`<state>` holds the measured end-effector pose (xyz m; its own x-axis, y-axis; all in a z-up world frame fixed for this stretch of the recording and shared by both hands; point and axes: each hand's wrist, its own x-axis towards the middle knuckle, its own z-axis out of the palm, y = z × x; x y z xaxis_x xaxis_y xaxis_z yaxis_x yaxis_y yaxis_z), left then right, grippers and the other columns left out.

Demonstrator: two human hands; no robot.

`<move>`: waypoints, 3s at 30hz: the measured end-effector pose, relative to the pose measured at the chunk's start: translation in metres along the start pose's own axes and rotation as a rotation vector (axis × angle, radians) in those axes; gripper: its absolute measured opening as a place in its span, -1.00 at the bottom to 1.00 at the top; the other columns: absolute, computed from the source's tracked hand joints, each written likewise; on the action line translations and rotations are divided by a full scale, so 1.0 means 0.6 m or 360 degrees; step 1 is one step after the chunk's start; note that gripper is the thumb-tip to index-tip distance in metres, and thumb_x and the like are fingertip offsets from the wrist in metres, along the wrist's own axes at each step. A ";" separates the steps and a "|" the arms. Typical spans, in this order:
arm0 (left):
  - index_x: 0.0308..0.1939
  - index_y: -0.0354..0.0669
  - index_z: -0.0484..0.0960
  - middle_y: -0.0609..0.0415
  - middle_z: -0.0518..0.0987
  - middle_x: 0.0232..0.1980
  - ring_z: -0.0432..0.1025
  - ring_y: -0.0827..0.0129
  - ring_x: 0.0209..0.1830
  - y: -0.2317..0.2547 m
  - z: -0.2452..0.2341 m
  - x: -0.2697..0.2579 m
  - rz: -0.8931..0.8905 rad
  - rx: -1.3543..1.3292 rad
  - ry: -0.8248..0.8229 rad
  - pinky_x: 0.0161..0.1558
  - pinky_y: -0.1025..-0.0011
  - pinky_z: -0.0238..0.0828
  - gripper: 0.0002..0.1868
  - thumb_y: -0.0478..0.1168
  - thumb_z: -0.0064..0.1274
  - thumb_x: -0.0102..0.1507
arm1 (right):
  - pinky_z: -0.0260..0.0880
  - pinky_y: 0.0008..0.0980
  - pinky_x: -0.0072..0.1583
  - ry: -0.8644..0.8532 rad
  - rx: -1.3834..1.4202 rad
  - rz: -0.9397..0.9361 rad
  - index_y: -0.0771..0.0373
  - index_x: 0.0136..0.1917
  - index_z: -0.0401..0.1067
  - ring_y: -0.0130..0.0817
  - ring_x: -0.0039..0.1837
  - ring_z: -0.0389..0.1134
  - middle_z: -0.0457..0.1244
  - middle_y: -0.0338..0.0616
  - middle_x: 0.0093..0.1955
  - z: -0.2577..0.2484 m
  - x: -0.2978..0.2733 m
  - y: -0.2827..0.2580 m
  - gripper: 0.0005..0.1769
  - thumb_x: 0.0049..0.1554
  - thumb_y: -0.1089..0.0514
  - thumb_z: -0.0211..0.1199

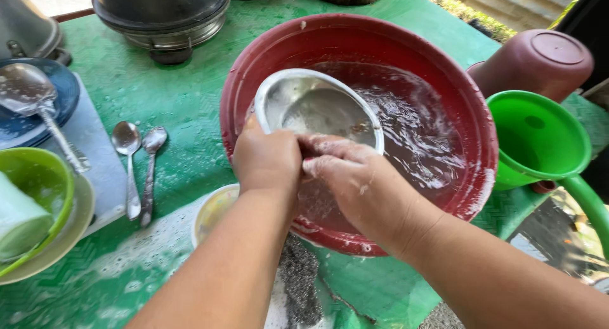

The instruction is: The person washes a cup, three spoons, and a metal bowl using a cloth and a scrubber in a tub of soapy water.

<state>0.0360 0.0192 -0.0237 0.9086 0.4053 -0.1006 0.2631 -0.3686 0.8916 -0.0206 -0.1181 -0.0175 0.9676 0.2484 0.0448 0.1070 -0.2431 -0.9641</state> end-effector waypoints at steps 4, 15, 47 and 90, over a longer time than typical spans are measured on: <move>0.05 -0.14 0.63 -0.06 0.70 -0.06 0.63 0.14 -0.12 0.007 0.009 -0.039 -0.0353 -0.0817 -0.0097 -0.08 0.22 0.55 -0.53 -0.40 -0.21 0.11 | 0.34 -0.28 0.35 -0.0184 -0.0588 0.0236 0.15 0.33 0.55 -0.22 0.28 0.38 0.35 -0.05 0.28 -0.036 -0.012 -0.011 -0.50 0.20 -0.03 0.12; -0.10 -0.28 0.69 0.01 0.58 -0.28 0.40 0.34 -0.39 -0.007 0.031 -0.075 -0.0332 -0.1327 -0.0504 -0.35 0.30 0.44 -0.56 -0.54 -0.18 0.04 | -0.63 0.39 0.56 -0.0715 -0.2317 0.0808 0.32 0.54 0.02 -0.04 0.70 -0.32 0.01 0.20 0.54 -0.044 -0.016 -0.051 0.11 -0.02 -0.37 0.30; 0.00 -0.17 0.57 0.03 0.61 -0.24 0.54 0.38 -0.42 -0.017 -0.054 -0.328 -0.0289 -0.1239 -0.1473 -0.46 0.26 0.64 -0.57 -0.44 -0.22 0.09 | 0.30 -0.10 0.36 0.1191 -0.1881 -0.0268 0.26 -0.07 0.48 -0.04 0.29 0.32 0.36 -0.10 0.08 0.058 -0.438 -0.021 -0.68 -0.12 0.41 0.42; 0.39 0.15 0.27 -0.05 0.56 0.05 0.60 0.19 -0.33 0.070 0.102 -0.329 -0.0046 -0.0703 -0.1023 -0.48 0.07 0.66 -0.31 -0.39 -0.24 0.16 | 0.45 -0.23 0.20 0.0645 -0.0842 0.0011 0.05 0.19 0.52 -0.33 0.11 0.53 0.46 -0.20 0.07 -0.104 -0.355 -0.019 -0.68 0.22 -0.01 0.14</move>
<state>-0.1123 -0.1274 0.0067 0.9484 -0.2046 -0.2422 0.2585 0.0569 0.9643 -0.2137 -0.2267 0.0000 0.9670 -0.1019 0.2336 0.0983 -0.6964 -0.7109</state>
